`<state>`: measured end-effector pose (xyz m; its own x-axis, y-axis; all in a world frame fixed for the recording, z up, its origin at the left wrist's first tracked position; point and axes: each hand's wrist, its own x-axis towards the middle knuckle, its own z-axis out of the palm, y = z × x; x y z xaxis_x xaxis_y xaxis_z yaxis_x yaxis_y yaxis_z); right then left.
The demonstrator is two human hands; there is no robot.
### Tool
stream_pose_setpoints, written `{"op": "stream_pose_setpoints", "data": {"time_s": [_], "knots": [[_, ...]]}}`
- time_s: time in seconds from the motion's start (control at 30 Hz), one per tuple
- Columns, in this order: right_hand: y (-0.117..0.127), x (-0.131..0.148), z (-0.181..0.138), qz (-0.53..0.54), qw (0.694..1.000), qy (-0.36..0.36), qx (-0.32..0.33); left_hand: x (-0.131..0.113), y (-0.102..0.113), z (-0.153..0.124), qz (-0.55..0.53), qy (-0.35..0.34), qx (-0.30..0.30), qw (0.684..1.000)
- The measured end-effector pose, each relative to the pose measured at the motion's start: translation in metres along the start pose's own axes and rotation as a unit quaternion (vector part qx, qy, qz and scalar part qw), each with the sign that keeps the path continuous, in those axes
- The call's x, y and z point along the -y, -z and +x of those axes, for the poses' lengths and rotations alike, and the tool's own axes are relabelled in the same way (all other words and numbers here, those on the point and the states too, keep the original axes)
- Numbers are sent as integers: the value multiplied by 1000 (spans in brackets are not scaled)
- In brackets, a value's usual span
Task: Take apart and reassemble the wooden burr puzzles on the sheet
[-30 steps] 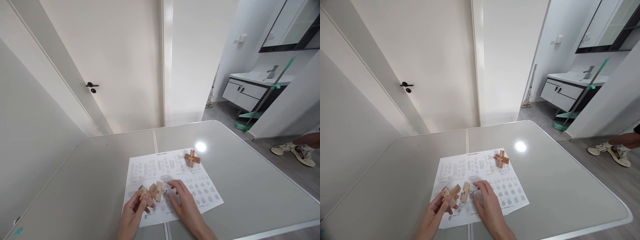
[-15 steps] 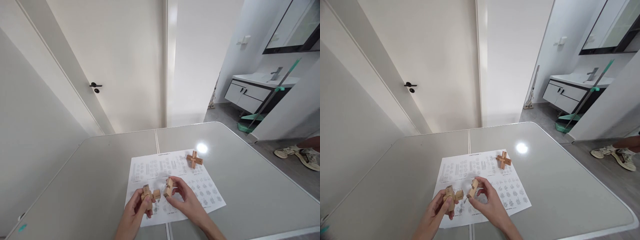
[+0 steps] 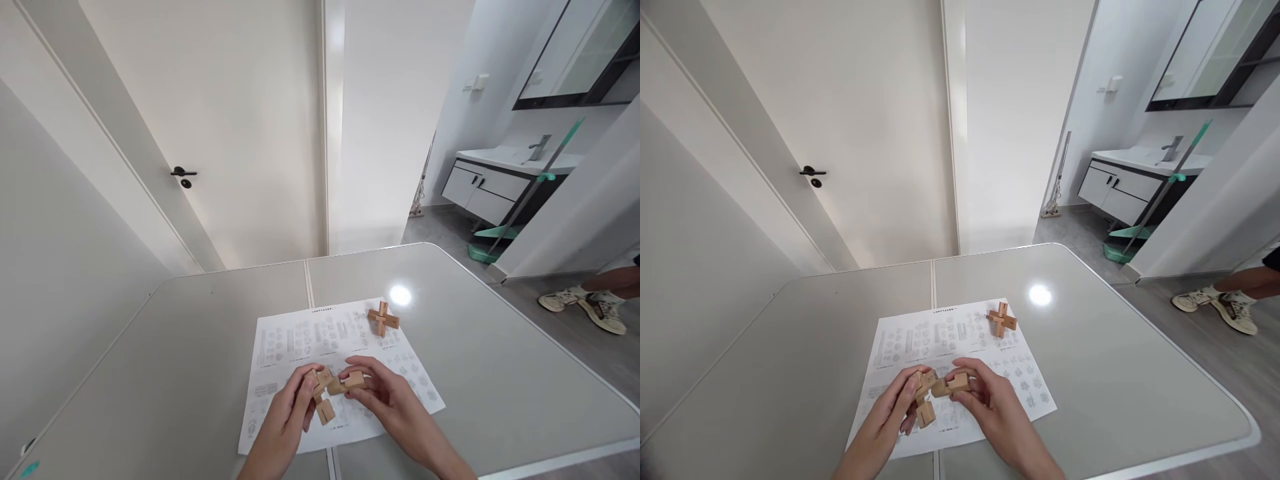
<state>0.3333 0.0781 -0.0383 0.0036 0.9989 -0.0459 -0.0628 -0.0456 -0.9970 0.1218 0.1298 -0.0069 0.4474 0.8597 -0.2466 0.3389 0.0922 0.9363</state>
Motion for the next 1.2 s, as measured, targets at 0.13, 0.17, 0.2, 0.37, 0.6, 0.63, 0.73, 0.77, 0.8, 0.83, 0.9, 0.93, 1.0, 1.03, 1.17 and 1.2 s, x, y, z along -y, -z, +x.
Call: {"op": "stream_pose_setpoints", "data": {"time_s": [0.13, 0.17, 0.2, 0.37, 0.6, 0.63, 0.73, 0.77, 0.8, 0.83, 0.9, 0.93, 1.0, 1.03, 1.17, 1.2], "knots": [[2, 2, -4, -132, 989, 70, -12, -2, 0, 2, 10, 1, -11, 1000], [1, 2, -6, -159, 983, 95, -19, -2, 0, 2, 13, 0, -13, 1000], [1, 2, -7, -179, 977, 115, -29, -1, -1, 2, 18, -5, -17, 1000], [-2, -1, -11, -242, 958, 147, -38, 0, -5, 3, 66, -39, -42, 996], [-7, -3, -15, -338, 902, 264, -53, -16, -13, 5, 177, -52, -40, 982], [-8, -3, -15, -343, 899, 266, -57, -18, -13, 5, 187, -55, -40, 980], [-11, -4, -16, -354, 896, 257, -70, -18, -16, 7, 207, -63, -43, 975], [-12, -4, -17, -356, 897, 252, -74, -17, -16, 7, 213, -64, -41, 974], [-12, -5, -18, -358, 897, 247, -80, -17, -16, 8, 218, -65, -38, 973], [-12, -5, -18, -360, 897, 242, -83, -16, -17, 8, 224, -65, -32, 972], [-11, -6, -19, -362, 899, 233, -85, -16, -16, 7, 230, -66, -17, 971], [-11, -6, -19, -364, 899, 228, -83, -16, -15, 7, 230, -66, -8, 971], [-9, -6, -19, -365, 900, 224, -78, -17, -13, 6, 222, -65, 14, 973], [-9, -6, -19, -363, 901, 225, -78, -17, -11, 5, 217, -61, 29, 974], [-7, -5, -19, -345, 907, 229, -80, -13, -7, 6, 225, -36, 76, 971], [-6, -4, -19, -340, 910, 227, -76, -12, -7, 6, 230, -41, 77, 969]]}}
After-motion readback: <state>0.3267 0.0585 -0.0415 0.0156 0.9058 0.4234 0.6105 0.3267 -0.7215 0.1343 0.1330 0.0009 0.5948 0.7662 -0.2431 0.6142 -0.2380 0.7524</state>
